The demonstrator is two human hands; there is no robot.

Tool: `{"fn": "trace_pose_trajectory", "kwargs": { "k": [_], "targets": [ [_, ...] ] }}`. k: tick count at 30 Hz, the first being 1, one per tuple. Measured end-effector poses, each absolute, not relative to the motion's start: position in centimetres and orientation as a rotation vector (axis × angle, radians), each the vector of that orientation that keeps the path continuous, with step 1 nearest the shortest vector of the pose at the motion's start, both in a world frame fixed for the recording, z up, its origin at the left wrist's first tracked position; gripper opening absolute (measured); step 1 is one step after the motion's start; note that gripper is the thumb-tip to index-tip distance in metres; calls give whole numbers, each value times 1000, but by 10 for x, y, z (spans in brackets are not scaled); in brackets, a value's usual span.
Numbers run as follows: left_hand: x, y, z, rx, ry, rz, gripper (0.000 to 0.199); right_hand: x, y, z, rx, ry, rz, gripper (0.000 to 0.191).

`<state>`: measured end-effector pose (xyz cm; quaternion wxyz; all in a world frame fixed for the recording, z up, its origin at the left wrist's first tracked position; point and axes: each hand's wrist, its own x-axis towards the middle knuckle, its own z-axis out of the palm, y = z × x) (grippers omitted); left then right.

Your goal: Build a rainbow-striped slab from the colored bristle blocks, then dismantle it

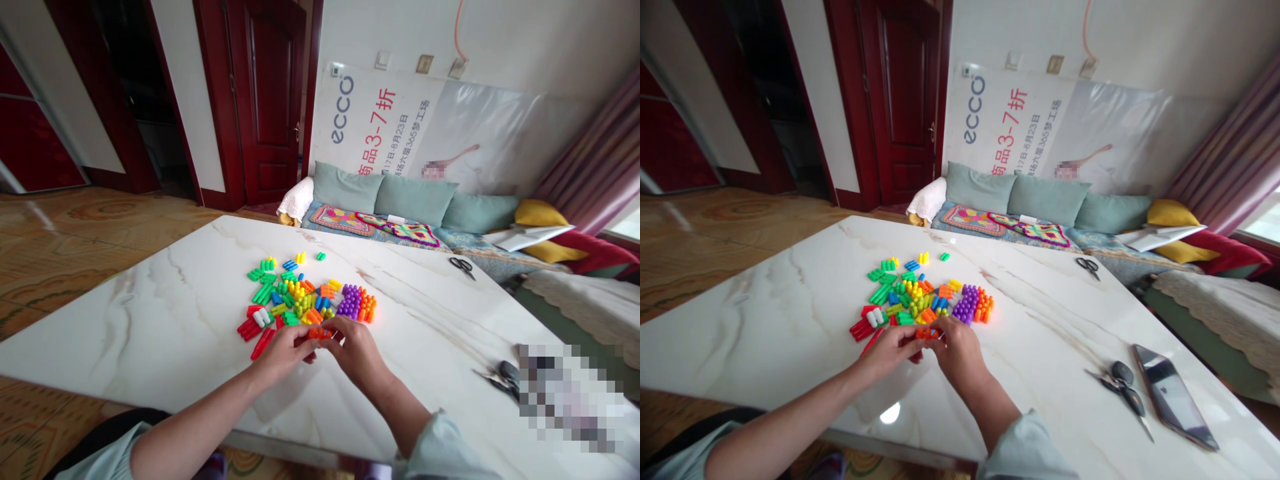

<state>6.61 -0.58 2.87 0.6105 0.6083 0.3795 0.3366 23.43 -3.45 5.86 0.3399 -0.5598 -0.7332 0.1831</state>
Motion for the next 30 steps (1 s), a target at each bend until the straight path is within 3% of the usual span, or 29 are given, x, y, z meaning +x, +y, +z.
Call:
{"fn": "trace_pose_trajectory", "kwargs": {
  "k": [5, 12, 20, 28, 30],
  "targets": [
    [64, -4, 26, 1413, 913, 798, 51, 271, -24, 62, -1556, -1728, 460, 14],
    [64, -2, 24, 1481, 971, 737, 37, 342, -9, 43, -2079, -1525, 202, 13],
    [64, -2, 25, 1509, 992, 707, 36, 332, 2, 20, -2091, -1579, 190, 13],
    [63, -2, 25, 1503, 989, 717, 32, 329, -4, 35, -2147, -1595, 195, 3],
    [63, -2, 25, 1509, 989, 721, 31, 324, -9, 42, -2192, -1678, 268, 10]
  ]
}}
